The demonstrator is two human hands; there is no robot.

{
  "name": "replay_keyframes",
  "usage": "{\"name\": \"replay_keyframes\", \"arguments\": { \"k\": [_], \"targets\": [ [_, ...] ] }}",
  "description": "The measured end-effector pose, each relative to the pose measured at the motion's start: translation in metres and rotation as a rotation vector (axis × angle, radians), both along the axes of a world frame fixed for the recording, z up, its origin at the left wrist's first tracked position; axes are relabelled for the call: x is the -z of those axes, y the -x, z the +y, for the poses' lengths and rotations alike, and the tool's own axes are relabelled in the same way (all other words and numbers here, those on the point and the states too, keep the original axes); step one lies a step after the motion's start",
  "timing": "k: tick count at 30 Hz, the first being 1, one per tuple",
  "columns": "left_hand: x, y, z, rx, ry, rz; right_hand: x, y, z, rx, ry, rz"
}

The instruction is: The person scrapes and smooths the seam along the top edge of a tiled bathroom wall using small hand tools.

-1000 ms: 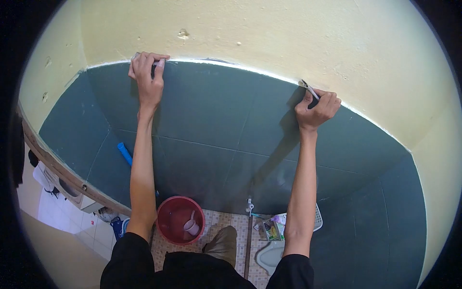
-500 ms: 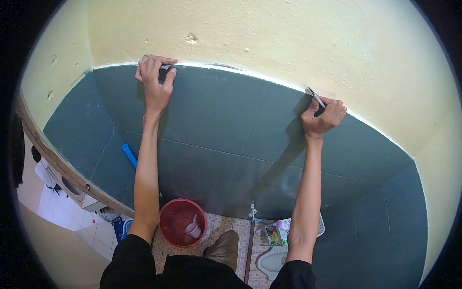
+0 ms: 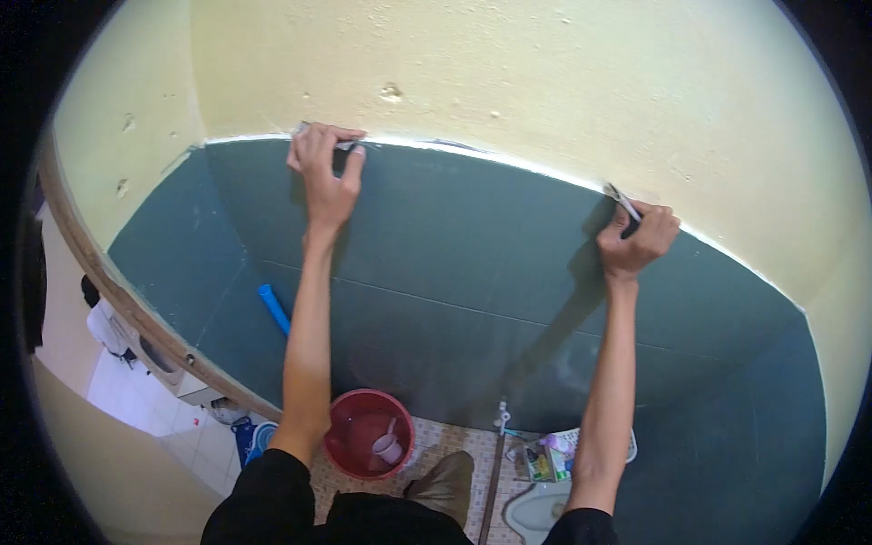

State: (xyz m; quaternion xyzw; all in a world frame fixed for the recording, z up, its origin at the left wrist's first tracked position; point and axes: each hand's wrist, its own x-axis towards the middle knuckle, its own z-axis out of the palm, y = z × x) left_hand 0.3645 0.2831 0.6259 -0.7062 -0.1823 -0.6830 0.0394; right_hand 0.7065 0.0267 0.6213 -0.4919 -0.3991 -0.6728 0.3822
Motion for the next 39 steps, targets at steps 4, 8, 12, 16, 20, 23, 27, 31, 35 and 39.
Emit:
{"name": "replay_keyframes", "arguments": {
  "k": [4,8,12,16,20,23,27,31,35,39],
  "targets": [
    [0.003,0.003,-0.005,-0.035,0.001,-0.012,0.005,-0.009,-0.001,0.019,0.025,0.033],
    [0.0,0.001,-0.004,-0.028,0.004,-0.022,0.006,-0.017,0.0,0.011,0.016,-0.023],
    [0.0,0.004,-0.007,0.042,0.046,-0.022,0.005,-0.013,0.002,0.021,0.008,-0.035],
    [-0.001,0.003,-0.008,0.05,0.017,-0.037,0.004,-0.008,0.0,0.006,0.022,-0.015],
    [-0.002,0.005,-0.009,0.057,0.058,-0.018,0.009,-0.014,0.0,0.029,0.024,0.038],
    [-0.001,0.005,-0.007,0.055,0.049,-0.011,0.008,-0.01,0.0,0.023,0.029,0.041],
    [-0.002,0.004,-0.007,0.057,0.043,-0.026,0.004,-0.006,0.003,0.004,0.002,-0.002],
    [0.0,0.003,-0.005,0.055,0.023,-0.05,0.005,-0.007,0.002,0.011,0.006,-0.004],
    [0.0,0.003,-0.003,0.062,0.0,-0.06,0.006,-0.008,0.003,0.037,0.002,-0.01],
    [0.001,0.0,-0.002,0.074,0.004,-0.092,0.003,-0.004,0.004,0.015,-0.009,-0.052]
  ]
}}
